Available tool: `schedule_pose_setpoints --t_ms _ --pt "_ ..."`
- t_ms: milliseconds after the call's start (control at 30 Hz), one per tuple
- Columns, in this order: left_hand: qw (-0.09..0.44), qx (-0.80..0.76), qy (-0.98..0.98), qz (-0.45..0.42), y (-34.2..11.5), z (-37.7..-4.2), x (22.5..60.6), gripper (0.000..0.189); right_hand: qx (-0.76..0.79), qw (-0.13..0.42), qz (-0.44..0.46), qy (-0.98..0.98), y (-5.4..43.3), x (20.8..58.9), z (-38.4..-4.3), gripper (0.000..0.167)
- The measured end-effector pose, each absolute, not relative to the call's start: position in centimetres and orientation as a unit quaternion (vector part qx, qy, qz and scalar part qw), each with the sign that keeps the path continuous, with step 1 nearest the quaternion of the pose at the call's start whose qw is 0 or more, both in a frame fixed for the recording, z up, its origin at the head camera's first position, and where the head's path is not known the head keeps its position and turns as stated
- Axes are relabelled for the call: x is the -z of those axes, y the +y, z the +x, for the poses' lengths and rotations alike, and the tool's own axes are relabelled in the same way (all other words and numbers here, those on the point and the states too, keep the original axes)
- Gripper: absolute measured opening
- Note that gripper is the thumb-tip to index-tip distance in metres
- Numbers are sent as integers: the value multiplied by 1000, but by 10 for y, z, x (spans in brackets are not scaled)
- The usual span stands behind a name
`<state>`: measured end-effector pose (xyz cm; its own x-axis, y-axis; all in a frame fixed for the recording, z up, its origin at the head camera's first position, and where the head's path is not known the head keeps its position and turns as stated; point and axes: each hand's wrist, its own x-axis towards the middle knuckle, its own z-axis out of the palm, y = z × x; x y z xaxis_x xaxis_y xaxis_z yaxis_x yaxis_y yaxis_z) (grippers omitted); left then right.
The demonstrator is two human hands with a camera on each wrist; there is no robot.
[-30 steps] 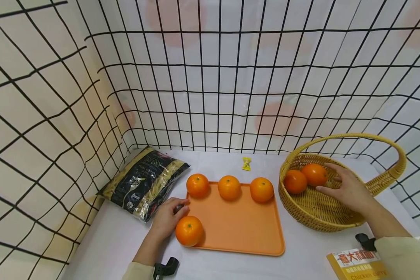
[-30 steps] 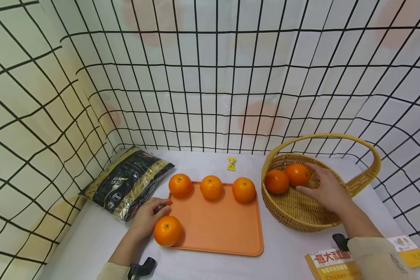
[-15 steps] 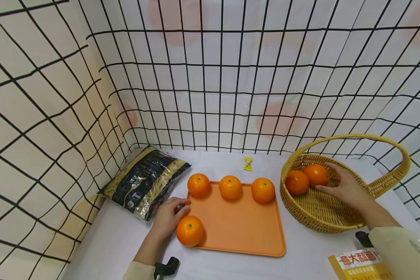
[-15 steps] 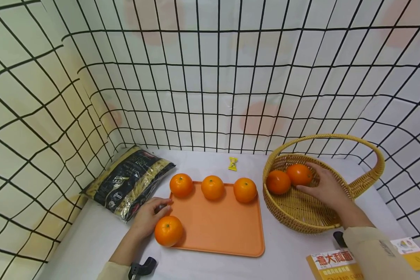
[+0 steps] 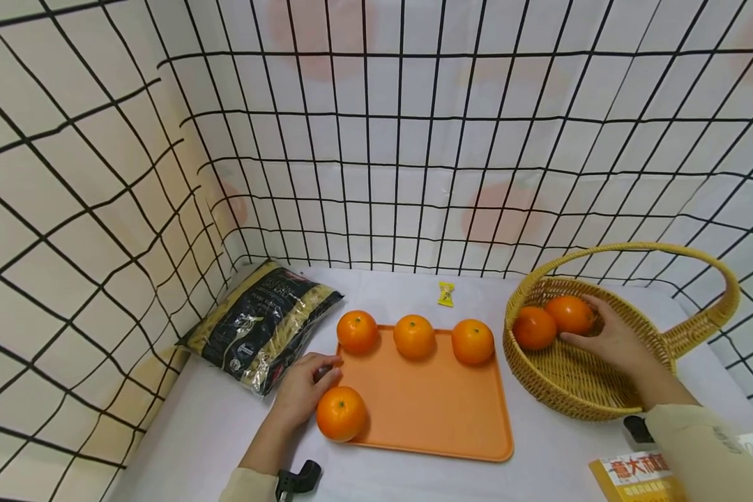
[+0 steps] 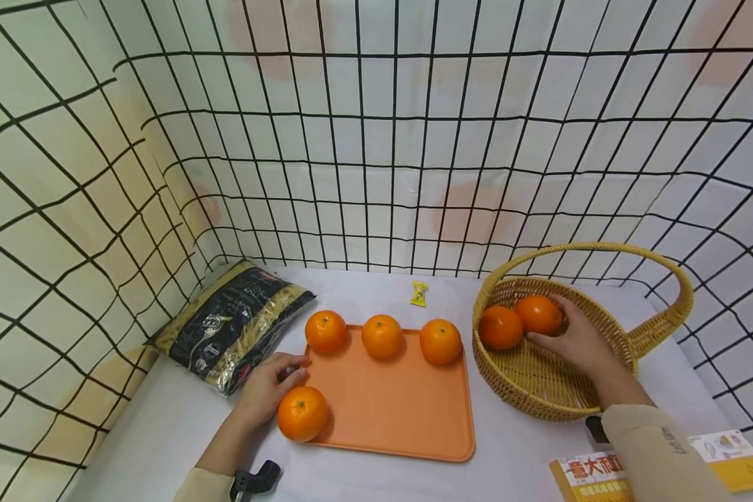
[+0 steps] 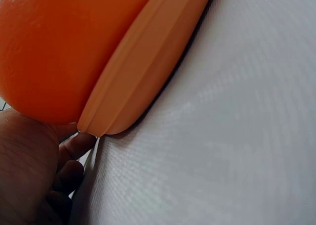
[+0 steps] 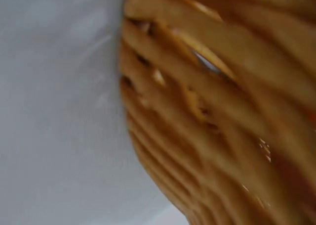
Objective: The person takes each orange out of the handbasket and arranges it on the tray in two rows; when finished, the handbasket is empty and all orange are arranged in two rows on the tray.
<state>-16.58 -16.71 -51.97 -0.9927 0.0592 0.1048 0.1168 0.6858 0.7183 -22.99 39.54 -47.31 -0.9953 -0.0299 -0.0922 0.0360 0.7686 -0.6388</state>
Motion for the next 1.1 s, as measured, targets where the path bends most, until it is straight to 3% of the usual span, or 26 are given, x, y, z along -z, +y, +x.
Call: schedule_pose_setpoints --t_ms 233,1100 --pt "46 393 -917 -52 -168 -165 518 23 312 56 22 948 391 470 -231 120" --pt "32 393 -918 -50 -168 -166 520 24 328 64 47 941 389 468 -225 115"
